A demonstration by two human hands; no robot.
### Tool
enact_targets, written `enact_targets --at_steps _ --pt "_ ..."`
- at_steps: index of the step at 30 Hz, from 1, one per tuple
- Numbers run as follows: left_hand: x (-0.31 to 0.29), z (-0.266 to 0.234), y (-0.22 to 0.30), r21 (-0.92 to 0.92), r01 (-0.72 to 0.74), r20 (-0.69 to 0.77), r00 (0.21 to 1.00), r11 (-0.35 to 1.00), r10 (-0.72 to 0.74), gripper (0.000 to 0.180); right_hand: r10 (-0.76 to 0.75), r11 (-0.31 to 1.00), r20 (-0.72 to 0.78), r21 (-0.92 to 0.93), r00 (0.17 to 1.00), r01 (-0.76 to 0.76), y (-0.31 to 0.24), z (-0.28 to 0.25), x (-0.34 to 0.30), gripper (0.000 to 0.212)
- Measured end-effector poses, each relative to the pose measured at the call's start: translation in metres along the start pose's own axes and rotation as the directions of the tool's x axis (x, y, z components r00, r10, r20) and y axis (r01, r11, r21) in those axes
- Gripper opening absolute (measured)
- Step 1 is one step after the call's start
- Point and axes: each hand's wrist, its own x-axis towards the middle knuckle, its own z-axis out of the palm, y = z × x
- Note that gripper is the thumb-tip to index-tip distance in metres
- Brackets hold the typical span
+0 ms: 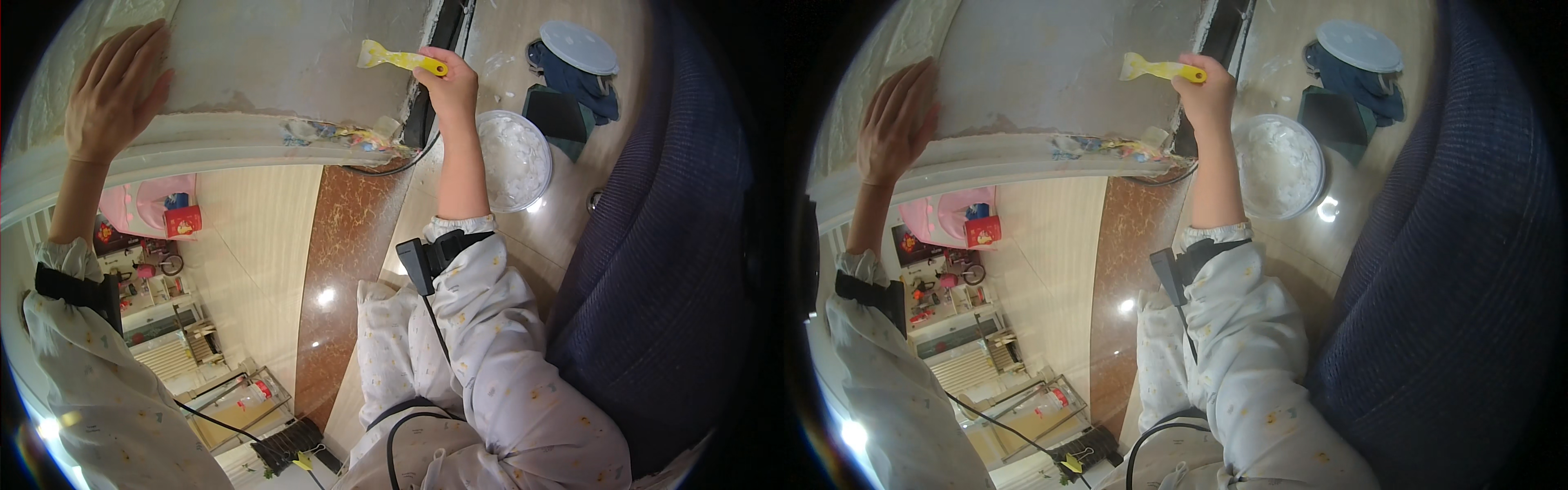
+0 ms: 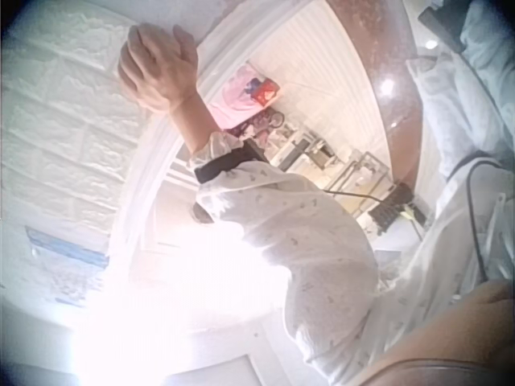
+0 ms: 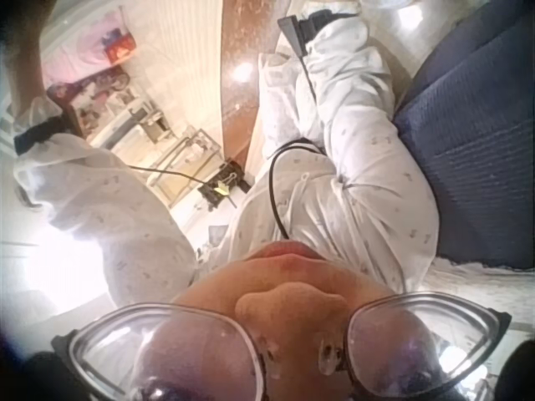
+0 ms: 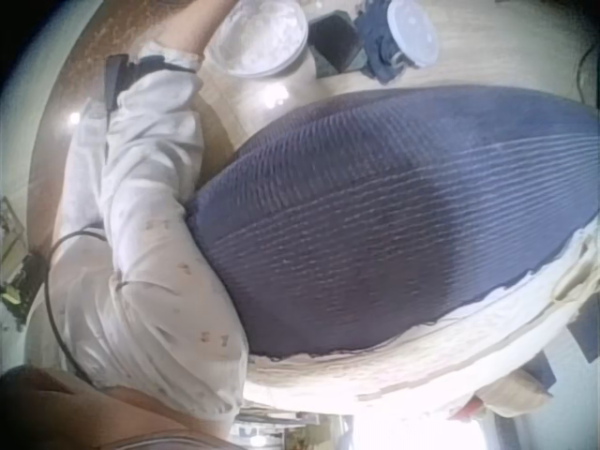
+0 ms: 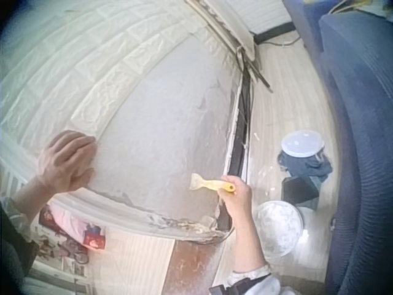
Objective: Applying white repair putty to a damaged wall edge using a spatula.
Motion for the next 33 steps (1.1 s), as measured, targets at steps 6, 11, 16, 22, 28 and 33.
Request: enact_targets --at_steps 6,11,16,22,28,33 --pt "0.000 -0.001 0.000 -0.008 0.004 -0.005 1.000 1.000 -0.004 0.039 0.152 0.988 -0.004 0.027 0.988 -0.152 -0.019 0.008 -0.009 0.024" --pt "-0.002 0.001 0.000 -0.008 0.003 0.031 1.000 1.000 -0.002 0.039 0.225 0.972 -0.060 0.085 0.972 -0.220 -0.031 0.010 -0.008 0.022" --pt "-0.003 0.000 0.000 -0.008 0.007 0.040 0.999 1.000 -0.006 0.040 0.221 0.966 -0.095 0.155 0.971 -0.205 -0.052 0.019 -0.006 0.018" --pt "-0.001 0.000 0.000 -0.011 0.005 0.029 1.000 1.000 -0.004 0.041 0.186 0.969 -0.059 0.175 0.981 -0.173 -0.066 0.031 -0.005 0.016" --pt "0.001 -0.001 0.001 -0.004 -0.006 -0.013 1.000 1.000 0.006 0.038 0.259 0.965 -0.004 -0.039 0.966 -0.258 -0.076 0.030 -0.006 0.019" --pt "0.001 -0.003 0.002 0.009 -0.002 -0.007 1.000 1.000 0.002 0.038 0.253 0.946 -0.038 -0.201 0.967 -0.255 -0.086 0.033 -0.001 0.013"
